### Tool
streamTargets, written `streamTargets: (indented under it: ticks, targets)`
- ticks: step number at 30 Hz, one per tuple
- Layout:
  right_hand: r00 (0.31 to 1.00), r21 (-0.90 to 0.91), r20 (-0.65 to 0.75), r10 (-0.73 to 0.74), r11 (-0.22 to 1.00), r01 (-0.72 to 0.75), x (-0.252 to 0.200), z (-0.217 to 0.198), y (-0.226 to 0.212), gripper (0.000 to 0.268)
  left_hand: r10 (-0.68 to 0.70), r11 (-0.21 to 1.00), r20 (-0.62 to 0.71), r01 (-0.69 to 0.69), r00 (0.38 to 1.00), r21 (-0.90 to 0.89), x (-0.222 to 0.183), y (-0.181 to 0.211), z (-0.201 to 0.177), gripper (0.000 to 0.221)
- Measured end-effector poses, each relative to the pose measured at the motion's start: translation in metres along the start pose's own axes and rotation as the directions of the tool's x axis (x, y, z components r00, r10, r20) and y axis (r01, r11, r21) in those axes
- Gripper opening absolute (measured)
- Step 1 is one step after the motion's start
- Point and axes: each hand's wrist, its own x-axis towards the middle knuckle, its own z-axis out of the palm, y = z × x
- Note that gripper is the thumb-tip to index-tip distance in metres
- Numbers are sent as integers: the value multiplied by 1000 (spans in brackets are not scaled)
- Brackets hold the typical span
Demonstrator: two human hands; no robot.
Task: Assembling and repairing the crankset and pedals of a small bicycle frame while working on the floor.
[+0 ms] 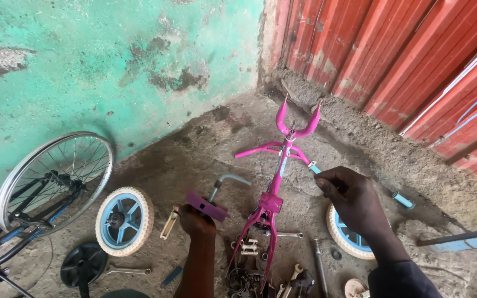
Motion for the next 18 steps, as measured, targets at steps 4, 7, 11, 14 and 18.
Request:
streamTargets:
  ticks: [4, 7, 11, 14, 18]
  targets:
    - [1000, -38, 10, -21, 999, 21, 0, -1, -1, 18, 25, 997, -72, -20, 997, 72, -9, -11, -15, 36]
    - [998, -149, 28, 63, 987, -58, 2, -2, -16, 13, 32, 999, -12, -31, 999, 36, -8, -19, -35, 37]
    - [999, -134, 18, 29, 991, -26, 2, -3, -18, 12, 38, 998, -27, -37, 999, 47, -19, -22, -27, 40]
    - [998, -117, 46, 42, 992, -36, 2, -2, -16, 11, 4, 997, -16, -2, 1000, 83, -23, -23, -22, 39]
    - [998, -173, 38, 54, 984, -47, 1, -2, -20, 13, -36, 963, -21, 40, 999, 267, -43, -18, -4, 41]
